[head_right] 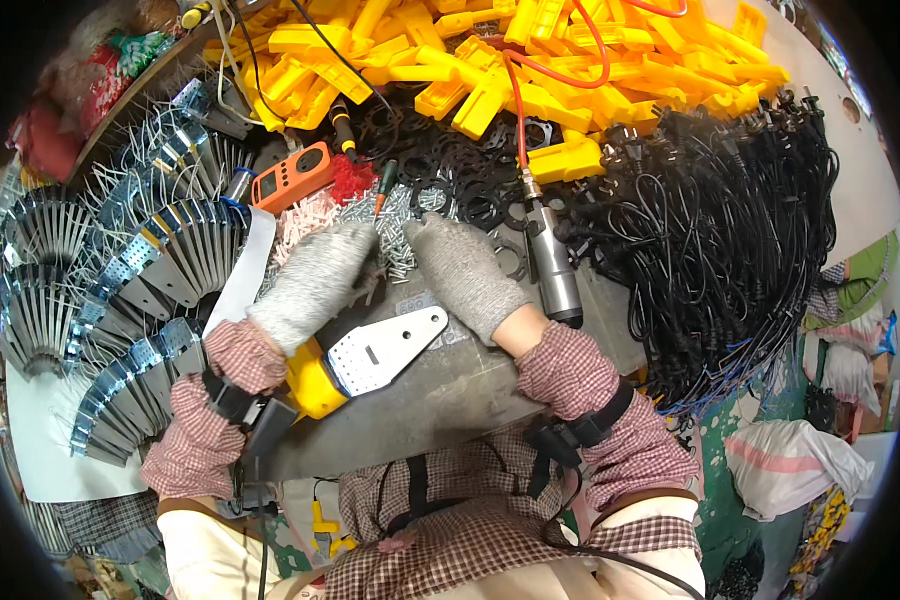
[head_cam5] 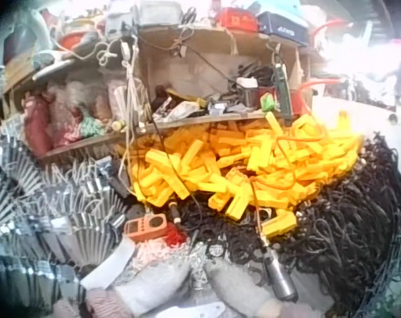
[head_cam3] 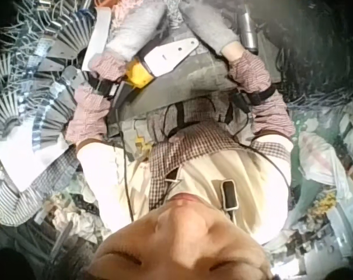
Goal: Assembling a hardware component by attaching metal plates to a plastic base and soldering wires.
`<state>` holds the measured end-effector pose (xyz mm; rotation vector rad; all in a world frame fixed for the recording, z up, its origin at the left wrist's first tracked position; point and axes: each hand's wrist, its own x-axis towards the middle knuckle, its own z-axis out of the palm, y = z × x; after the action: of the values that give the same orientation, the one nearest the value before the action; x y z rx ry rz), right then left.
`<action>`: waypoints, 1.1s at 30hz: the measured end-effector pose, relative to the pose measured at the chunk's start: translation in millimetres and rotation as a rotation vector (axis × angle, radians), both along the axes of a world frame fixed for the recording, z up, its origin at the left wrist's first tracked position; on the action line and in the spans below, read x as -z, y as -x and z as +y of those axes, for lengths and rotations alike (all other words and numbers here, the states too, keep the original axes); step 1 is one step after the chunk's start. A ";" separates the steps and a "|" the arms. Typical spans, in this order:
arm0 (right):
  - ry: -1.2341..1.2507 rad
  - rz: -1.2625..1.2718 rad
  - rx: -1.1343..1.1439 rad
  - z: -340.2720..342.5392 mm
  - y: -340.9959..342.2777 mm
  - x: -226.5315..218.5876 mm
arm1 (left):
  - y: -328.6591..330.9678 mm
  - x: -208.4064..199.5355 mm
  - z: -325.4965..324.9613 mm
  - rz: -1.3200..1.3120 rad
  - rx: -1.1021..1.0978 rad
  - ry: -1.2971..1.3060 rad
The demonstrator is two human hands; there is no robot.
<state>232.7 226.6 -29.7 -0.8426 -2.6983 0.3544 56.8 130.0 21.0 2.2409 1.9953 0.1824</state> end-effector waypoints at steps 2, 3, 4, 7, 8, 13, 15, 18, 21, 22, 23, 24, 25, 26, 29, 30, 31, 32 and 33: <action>0.040 0.031 -0.003 4.0 0.4 1.2 | 10.5 0.0 -12.5 -0.143 -0.051 0.001; 0.031 0.087 -0.012 4.5 1.8 1.1 | 13.5 -2.8 -17.1 -0.232 -0.073 0.011; 0.044 0.083 -0.007 5.1 2.0 -0.1 | 16.4 1.0 -17.6 -0.351 -0.061 -0.023; 0.023 0.187 0.025 3.1 1.2 -3.1 | 14.9 5.1 -16.5 -0.657 -0.108 -0.007; 0.024 0.241 0.050 2.6 -1.5 -2.9 | 9.2 -6.1 -17.9 -0.729 -0.176 0.081; 0.071 0.131 0.145 4.1 -0.9 -17.3 | 14.0 6.1 -17.4 -1.003 -0.279 0.067; 0.106 0.176 0.127 -0.6 -0.7 -14.9 | 15.4 15.2 -19.7 -0.942 -0.301 0.096; 0.175 0.185 0.168 -12.3 -2.6 -26.4 | 11.2 24.7 -29.8 -0.444 -0.166 0.077; 0.087 0.165 0.132 -6.1 -4.4 -17.0 | 5.8 23.8 -34.5 -0.062 0.129 -0.032; 0.058 0.107 0.139 -6.2 -1.3 -16.2 | 2.4 23.6 -32.5 0.009 0.118 0.037; 0.059 0.187 0.086 -10.0 -3.1 -17.3 | -1.9 24.6 -26.6 0.079 0.107 0.106; 0.058 0.272 0.033 -16.3 -7.1 -25.7 | -5.7 15.5 -21.0 0.154 0.095 0.174; 0.055 0.362 -0.021 -22.4 -10.9 -30.4 | -5.4 -1.4 -17.4 0.072 0.018 0.266; 0.066 0.500 -0.104 -34.1 -17.1 -29.3 | 4.3 0.0 -25.1 -0.120 0.037 0.196; 0.529 0.557 -0.386 -78.1 -34.2 -31.4 | 31.3 -15.6 -46.3 -0.636 -0.135 0.469; 0.649 0.603 -0.440 -90.8 -34.8 -20.3 | 36.2 -15.6 -58.4 -0.785 -0.149 0.508; 0.579 0.502 -0.489 -93.0 -35.3 -14.6 | 38.4 -14.8 -67.4 -0.936 -0.163 0.544; 0.589 0.501 -0.475 -94.2 -33.9 -3.2 | 39.4 -12.6 -69.2 -0.893 -0.143 0.548; 0.598 0.497 -0.467 -94.8 -30.2 9.1 | 40.0 -11.2 -71.0 -0.851 -0.126 0.548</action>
<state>263.0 131.8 -38.8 -0.1761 -2.2886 1.3234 16.8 59.0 32.2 1.3588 1.4650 0.4464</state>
